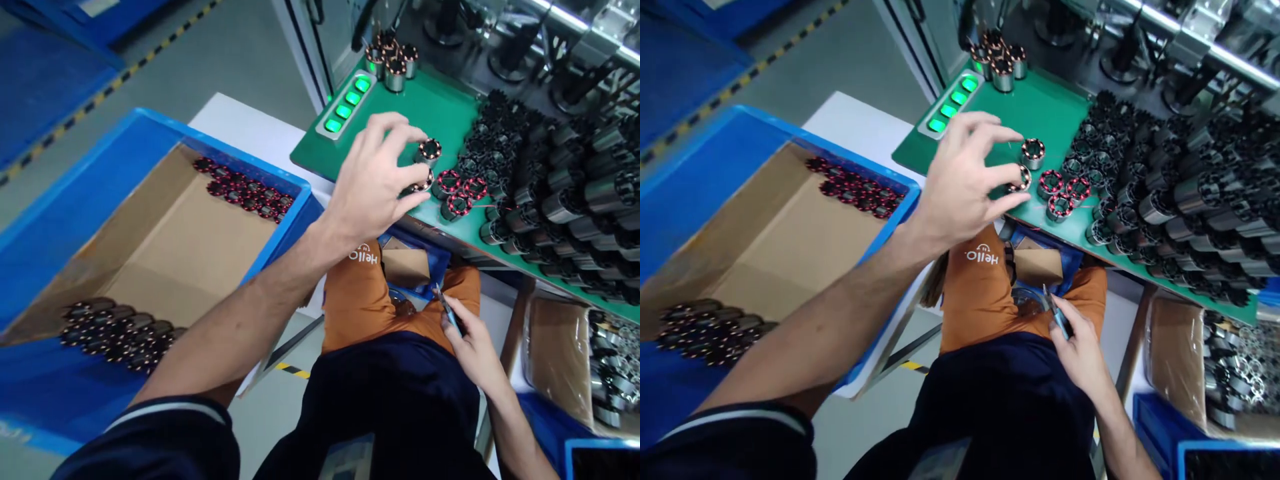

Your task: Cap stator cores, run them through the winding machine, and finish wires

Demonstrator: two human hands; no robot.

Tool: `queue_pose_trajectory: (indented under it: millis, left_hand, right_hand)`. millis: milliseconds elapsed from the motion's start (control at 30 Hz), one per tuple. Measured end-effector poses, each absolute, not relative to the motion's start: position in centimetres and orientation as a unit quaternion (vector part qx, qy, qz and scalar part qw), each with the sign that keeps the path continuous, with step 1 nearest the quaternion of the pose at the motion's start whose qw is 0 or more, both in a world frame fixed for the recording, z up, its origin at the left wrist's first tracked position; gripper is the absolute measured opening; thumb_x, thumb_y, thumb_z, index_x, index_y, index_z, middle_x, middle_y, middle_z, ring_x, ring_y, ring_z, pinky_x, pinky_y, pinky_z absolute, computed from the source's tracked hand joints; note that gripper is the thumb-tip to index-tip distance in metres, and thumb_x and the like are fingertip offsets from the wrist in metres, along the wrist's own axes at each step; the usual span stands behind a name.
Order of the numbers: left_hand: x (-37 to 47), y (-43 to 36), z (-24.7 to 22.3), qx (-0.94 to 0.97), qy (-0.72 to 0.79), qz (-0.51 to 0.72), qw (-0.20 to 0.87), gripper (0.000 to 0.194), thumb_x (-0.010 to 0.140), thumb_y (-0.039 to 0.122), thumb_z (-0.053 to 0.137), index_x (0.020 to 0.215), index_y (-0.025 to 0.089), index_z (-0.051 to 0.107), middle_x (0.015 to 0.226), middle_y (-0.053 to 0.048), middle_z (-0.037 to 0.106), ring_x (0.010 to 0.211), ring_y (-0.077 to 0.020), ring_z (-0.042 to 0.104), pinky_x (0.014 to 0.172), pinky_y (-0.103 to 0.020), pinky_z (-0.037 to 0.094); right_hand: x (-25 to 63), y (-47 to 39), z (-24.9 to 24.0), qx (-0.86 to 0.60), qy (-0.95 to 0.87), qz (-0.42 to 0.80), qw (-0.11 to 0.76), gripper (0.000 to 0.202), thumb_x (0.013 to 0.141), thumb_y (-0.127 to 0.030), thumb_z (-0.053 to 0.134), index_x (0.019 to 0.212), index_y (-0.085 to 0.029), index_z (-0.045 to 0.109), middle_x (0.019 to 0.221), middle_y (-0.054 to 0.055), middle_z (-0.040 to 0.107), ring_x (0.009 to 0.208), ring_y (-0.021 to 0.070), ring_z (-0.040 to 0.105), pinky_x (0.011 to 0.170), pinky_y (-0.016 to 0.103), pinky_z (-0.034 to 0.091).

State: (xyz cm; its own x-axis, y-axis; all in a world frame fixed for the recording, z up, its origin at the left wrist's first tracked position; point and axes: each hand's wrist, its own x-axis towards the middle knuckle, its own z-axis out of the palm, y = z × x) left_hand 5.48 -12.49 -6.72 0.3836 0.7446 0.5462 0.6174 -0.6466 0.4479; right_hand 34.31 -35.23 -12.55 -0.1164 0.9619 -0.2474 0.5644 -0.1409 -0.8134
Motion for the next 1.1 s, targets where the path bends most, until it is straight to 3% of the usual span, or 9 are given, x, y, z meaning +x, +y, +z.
queue_pose_trajectory:
  millis: [133,233,400,600,833,1100]
  left_hand:
    - [6.6,-19.0,-4.8,0.769,0.381,0.480,0.181,0.016,0.104,0.029,0.087,0.095,0.027,0.075,0.121,-0.007,0.086,0.111,-0.0274,0.084,0.094,-0.046,0.073]
    - [7.7,-23.4,-4.2,0.770,0.369,0.465,0.233,0.018,0.102,0.023,0.090,0.096,0.028,0.074,0.119,-0.003,0.086,0.103,-0.0210,0.084,0.086,-0.035,0.071]
    - [8.4,-25.7,-5.3,0.760,0.379,0.465,0.250,0.021,0.102,0.034,0.095,0.097,0.030,0.076,0.111,-0.003,0.084,0.098,-0.0215,0.083,0.081,-0.036,0.071]
    - [8.4,-26.3,-5.3,0.771,0.388,0.448,0.236,0.023,0.105,0.033,0.093,0.094,0.028,0.074,0.109,-0.001,0.085,0.089,-0.0167,0.082,0.074,-0.032,0.068]
    - [8.4,-26.4,-5.1,0.769,0.395,0.443,0.237,0.021,0.105,0.031,0.093,0.094,0.029,0.075,0.108,-0.001,0.086,0.088,-0.0161,0.082,0.073,-0.031,0.068]
    - [8.0,-26.3,-5.4,0.768,0.393,0.446,0.238,0.021,0.102,0.031,0.095,0.094,0.031,0.076,0.106,0.000,0.085,0.085,-0.0176,0.079,0.067,-0.034,0.063]
  right_hand:
    - [34.1,-36.5,-11.5,-0.626,-0.587,0.439,0.265,0.048,0.118,-0.039,0.070,0.161,-0.023,0.081,0.152,0.014,0.087,0.142,0.0325,0.083,0.130,0.055,0.064]
    - [33.2,-36.2,-9.1,-0.586,-0.606,0.440,0.309,0.048,0.119,-0.031,0.070,0.166,-0.031,0.078,0.135,0.009,0.089,0.128,0.0276,0.085,0.121,0.049,0.067]
    - [32.3,-34.9,-6.8,-0.544,-0.622,0.447,0.342,0.057,0.118,-0.026,0.069,0.175,-0.036,0.070,0.130,0.005,0.085,0.111,0.0230,0.078,0.106,0.041,0.066]
    - [32.1,-34.6,-7.1,-0.540,-0.634,0.444,0.331,0.056,0.118,-0.034,0.067,0.174,-0.032,0.069,0.129,0.008,0.085,0.116,0.0278,0.079,0.107,0.047,0.068]
    - [31.7,-34.2,-6.3,-0.536,-0.646,0.426,0.338,0.063,0.111,-0.018,0.064,0.171,-0.036,0.073,0.128,0.005,0.085,0.110,0.0246,0.081,0.107,0.044,0.071]
    - [31.4,-33.9,-6.2,-0.545,-0.649,0.401,0.349,0.060,0.104,-0.012,0.065,0.158,-0.030,0.083,0.114,0.004,0.089,0.109,0.0248,0.087,0.106,0.041,0.073]
